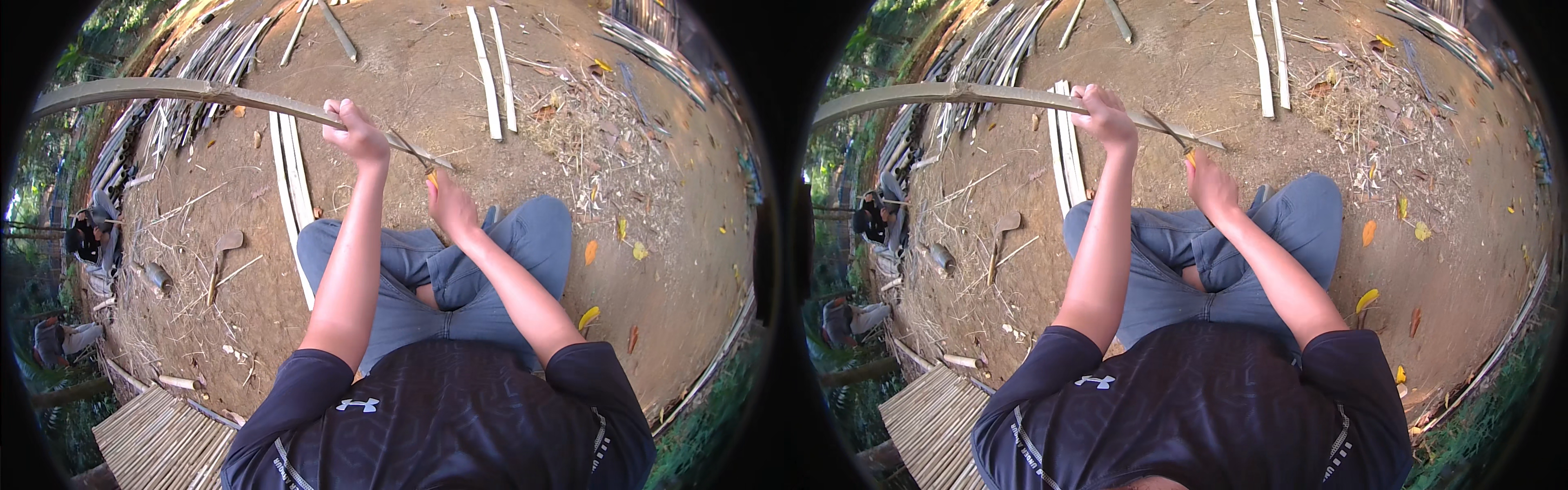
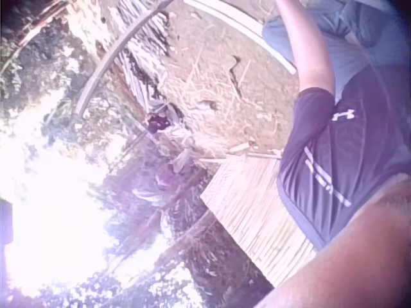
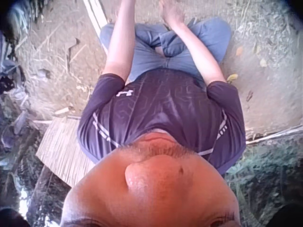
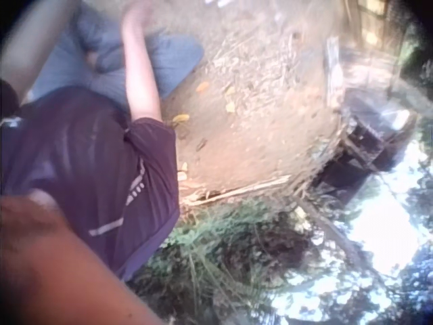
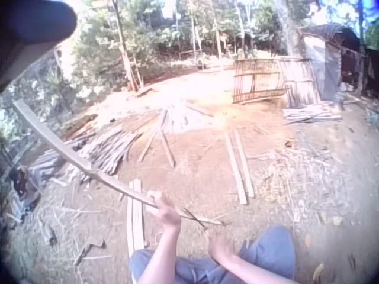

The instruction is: The person shaves a long strip of bamboo using a small knife while sitting on the ground, removing thin layers along the length of the material.

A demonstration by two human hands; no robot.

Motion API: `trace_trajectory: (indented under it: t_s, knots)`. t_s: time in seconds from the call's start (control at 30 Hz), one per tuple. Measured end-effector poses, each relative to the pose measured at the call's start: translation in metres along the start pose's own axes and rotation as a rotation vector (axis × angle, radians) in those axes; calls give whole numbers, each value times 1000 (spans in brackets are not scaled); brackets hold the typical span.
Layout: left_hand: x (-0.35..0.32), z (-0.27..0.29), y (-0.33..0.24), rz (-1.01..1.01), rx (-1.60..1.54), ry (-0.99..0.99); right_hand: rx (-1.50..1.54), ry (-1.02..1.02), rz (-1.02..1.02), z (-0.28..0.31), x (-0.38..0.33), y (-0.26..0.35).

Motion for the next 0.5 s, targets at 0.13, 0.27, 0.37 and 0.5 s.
trace_trajectory:
  t_s: [0.13,0.27,0.37,0.5]
  knots:
    - [7,13,0,-36,49,-61,-25,41,35,2,-8,11]
    - [8,9,0,-8,-28,-51,-42,-49,49,-12,-6,-5]
    - [10,21,1,-36,7,-68,-64,-40,59,-11,-12,9]
    - [8,21,-1,-16,20,-63,-33,-49,64,-1,-14,12]
Point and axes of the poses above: each hand's wrist, its own x-axis towards the middle knuckle, its own z-axis out of the back of the hand, y = z × x, the point moved 2 cm from there along x, towards the middle knuckle, and after that the axes turned 7 degrees about x, right-handed, at the moved point
